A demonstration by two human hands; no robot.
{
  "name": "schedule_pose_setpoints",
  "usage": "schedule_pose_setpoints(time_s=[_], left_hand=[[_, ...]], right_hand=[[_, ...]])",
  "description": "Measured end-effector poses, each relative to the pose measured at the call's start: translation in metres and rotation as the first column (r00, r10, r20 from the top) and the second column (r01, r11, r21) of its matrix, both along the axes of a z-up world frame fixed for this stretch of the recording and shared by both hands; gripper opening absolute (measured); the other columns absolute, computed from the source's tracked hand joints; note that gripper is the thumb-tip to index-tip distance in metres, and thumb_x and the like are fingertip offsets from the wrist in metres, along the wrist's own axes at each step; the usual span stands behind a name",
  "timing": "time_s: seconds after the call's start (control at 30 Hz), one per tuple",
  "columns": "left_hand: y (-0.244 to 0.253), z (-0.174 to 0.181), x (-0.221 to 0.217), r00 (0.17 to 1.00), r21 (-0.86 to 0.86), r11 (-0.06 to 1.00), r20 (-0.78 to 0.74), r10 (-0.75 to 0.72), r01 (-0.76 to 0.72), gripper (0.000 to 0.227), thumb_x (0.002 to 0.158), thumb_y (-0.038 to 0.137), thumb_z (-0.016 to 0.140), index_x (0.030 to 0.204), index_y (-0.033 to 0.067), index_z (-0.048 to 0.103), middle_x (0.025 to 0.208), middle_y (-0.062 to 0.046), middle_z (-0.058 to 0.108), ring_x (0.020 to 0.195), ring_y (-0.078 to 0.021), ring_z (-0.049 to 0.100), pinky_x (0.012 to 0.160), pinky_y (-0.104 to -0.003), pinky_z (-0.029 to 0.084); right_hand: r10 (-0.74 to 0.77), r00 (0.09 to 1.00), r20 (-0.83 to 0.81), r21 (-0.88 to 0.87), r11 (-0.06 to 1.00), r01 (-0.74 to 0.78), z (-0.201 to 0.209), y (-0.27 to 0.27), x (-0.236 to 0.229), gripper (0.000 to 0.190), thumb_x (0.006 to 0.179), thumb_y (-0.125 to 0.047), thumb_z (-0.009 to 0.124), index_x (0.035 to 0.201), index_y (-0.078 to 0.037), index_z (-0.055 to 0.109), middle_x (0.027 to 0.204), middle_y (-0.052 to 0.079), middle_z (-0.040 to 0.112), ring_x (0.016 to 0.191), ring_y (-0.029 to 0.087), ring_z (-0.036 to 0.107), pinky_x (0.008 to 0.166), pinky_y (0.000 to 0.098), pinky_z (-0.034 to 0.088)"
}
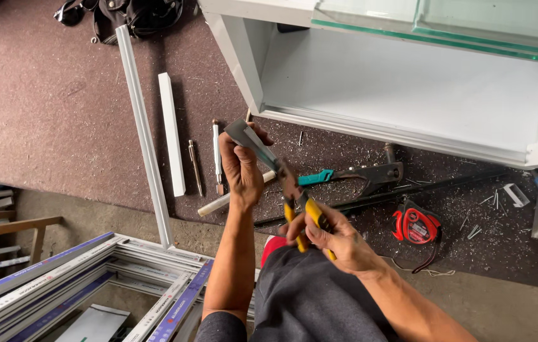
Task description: The person uses pliers to bend and shape the ends of aluminum profiles. They repeatedly test the fit of the modified profiles into a white window frame structure, adjusting the metal pieces to ensure they align correctly with the frame's grooves.
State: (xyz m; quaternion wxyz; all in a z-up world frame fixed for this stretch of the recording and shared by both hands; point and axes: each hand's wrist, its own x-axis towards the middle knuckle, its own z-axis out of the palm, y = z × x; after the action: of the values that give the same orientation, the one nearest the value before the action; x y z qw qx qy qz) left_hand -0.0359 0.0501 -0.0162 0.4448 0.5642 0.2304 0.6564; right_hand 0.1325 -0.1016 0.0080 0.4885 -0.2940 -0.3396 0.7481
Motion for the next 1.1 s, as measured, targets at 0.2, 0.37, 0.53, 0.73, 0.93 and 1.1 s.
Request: schedule_pose_setpoints(time_s=[0.2, 0.37, 0.53, 0.73, 0.93, 1.1], left_hand=[[-0.003, 0.008, -0.005, 0.999, -0.082, 0.996, -0.03, -0.023, 0.02, 0.053, 0.112, 0.05, 0.044, 0.135, 0.0029, 0.053, 0.114, -0.009, 0.065, 0.105, -0.0186, 0.065, 0.096, -0.035, 0.055], [-0.005, 0.016, -0.005, 0.998, -0.048, 0.998, -0.037, -0.051, 0.049, 0.052, 0.113, 0.05, 0.043, 0.131, 0.0026, 0.055, 0.12, -0.009, 0.061, 0.109, -0.0186, 0.065, 0.097, -0.035, 0.057], [-0.003, 0.017, -0.003, 1.0, -0.052, 0.998, 0.005, -0.02, 0.02, 0.057, 0.111, 0.057, 0.044, 0.122, 0.0021, 0.056, 0.123, -0.007, 0.049, 0.106, -0.0143, 0.061, 0.093, -0.031, 0.056], [0.011, 0.009, 0.009, 0.988, 0.06, 0.991, -0.092, 0.126, -0.121, 0.063, 0.104, 0.068, 0.05, 0.107, 0.0054, 0.054, 0.109, -0.007, 0.051, 0.091, -0.0086, 0.051, 0.079, -0.023, 0.046], [0.021, 0.015, 0.023, 0.979, 0.171, 0.968, -0.046, 0.196, -0.186, 0.067, 0.099, 0.07, 0.057, 0.091, 0.004, 0.058, 0.088, -0.004, 0.053, 0.078, -0.0122, 0.058, 0.063, -0.029, 0.053], [0.023, 0.022, 0.025, 0.949, 0.229, 0.935, -0.102, 0.299, -0.27, 0.066, 0.102, 0.066, 0.052, 0.089, 0.0021, 0.062, 0.077, -0.005, 0.059, 0.068, -0.0128, 0.058, 0.06, -0.027, 0.044]], right_hand=[[0.143, 0.788, -0.599, -0.151, 0.946, -0.287, 0.009, 0.024, -0.013, 0.022, 0.105, -0.028, 0.059, 0.101, -0.006, 0.058, 0.103, 0.014, 0.07, 0.126, 0.05, 0.059, 0.098, 0.0666, 0.051], [0.138, 0.761, -0.634, -0.159, 0.94, -0.303, 0.005, 0.039, -0.016, 0.024, 0.103, -0.03, 0.059, 0.09, -0.01, 0.054, 0.103, 0.012, 0.07, 0.123, 0.05, 0.06, 0.099, 0.066, 0.052], [0.059, 0.868, -0.492, -0.165, 0.973, -0.16, -0.001, 0.029, -0.026, 0.032, 0.109, -0.035, 0.058, 0.094, -0.007, 0.054, 0.092, 0.008, 0.063, 0.106, 0.04, 0.068, 0.086, 0.0546, 0.058], [0.0, 0.92, -0.393, -0.237, 0.966, -0.101, 0.01, 0.026, -0.026, 0.03, 0.108, -0.037, 0.052, 0.109, -0.008, 0.056, 0.099, 0.009, 0.064, 0.095, 0.031, 0.071, 0.074, 0.0435, 0.06], [0.108, 0.856, -0.506, -0.338, 0.888, -0.312, 0.029, 0.03, -0.012, 0.055, 0.101, -0.047, 0.048, 0.133, -0.003, 0.053, 0.112, 0.013, 0.069, 0.092, 0.023, 0.066, 0.076, 0.0382, 0.056], [0.113, 0.794, -0.597, -0.312, 0.88, -0.359, 0.025, 0.03, -0.013, 0.059, 0.107, -0.05, 0.047, 0.137, 0.0, 0.052, 0.102, 0.011, 0.064, 0.091, 0.02, 0.062, 0.079, 0.0346, 0.053]])
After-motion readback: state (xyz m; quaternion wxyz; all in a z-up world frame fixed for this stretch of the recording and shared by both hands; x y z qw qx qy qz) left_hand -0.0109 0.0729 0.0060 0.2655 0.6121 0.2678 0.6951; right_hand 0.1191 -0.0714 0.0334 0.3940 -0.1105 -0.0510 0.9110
